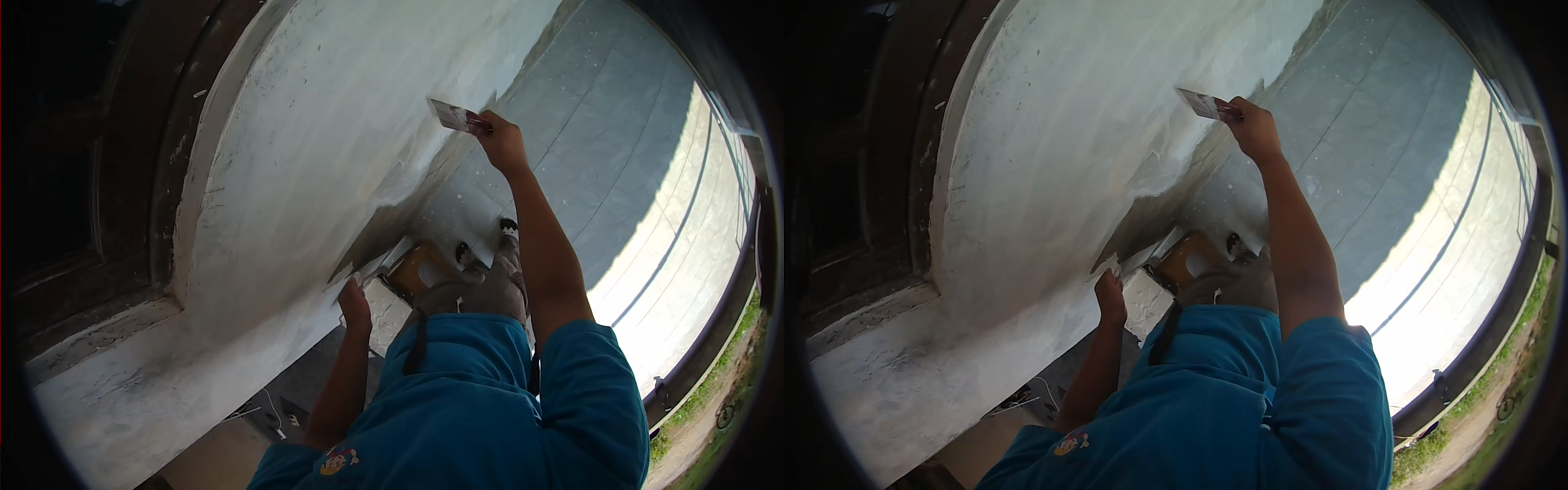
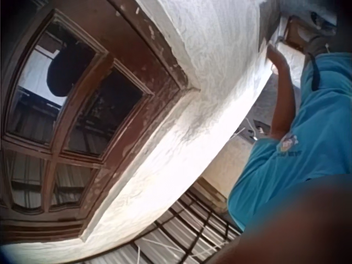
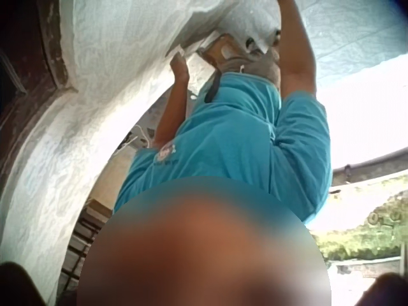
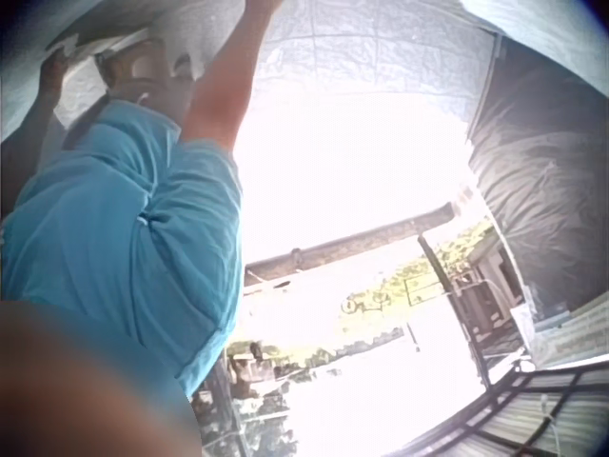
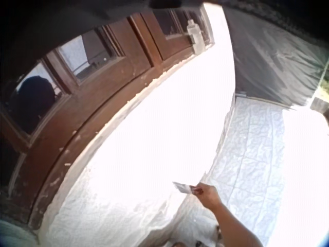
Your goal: Applying putty or plaster to repair a wall using a scraper and a container.
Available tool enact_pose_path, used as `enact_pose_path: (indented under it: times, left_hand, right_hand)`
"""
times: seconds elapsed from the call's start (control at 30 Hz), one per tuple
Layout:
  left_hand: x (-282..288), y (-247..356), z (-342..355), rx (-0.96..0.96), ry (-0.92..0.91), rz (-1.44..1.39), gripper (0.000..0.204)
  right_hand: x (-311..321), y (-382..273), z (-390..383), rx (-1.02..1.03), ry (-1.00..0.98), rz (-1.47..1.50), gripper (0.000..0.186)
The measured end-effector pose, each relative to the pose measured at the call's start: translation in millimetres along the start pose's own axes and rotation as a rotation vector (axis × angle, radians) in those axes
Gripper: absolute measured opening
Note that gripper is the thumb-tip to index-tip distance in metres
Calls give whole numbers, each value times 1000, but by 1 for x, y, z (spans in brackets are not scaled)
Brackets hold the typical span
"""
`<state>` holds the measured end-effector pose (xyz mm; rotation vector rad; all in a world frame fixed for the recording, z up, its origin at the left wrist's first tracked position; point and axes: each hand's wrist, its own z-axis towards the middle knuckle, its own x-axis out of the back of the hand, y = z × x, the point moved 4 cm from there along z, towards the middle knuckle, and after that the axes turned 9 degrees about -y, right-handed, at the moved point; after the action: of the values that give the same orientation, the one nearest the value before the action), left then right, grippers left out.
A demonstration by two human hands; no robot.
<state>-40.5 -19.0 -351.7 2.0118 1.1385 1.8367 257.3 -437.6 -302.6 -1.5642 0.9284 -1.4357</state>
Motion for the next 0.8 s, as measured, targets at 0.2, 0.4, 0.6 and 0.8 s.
enact_pose_path:
  times: [0.2, 0.4, 0.6, 0.8]
  left_hand:
    - [-21, 19, 1, 290, -194, -272, 38]
    - [-25, 11, 11, 213, -269, 81, 37]
    - [-22, 37, 14, 335, -269, -265, 38]
    - [-24, 36, 16, 413, -277, -420, 45]
  right_hand:
    - [-44, -1, -60, -224, 385, 117, 30]
    - [-151, -78, -61, -181, 152, 193, 39]
    - [-163, -41, -161, -137, -156, 283, 30]
    - [-115, -12, -100, -282, 346, 293, 30]
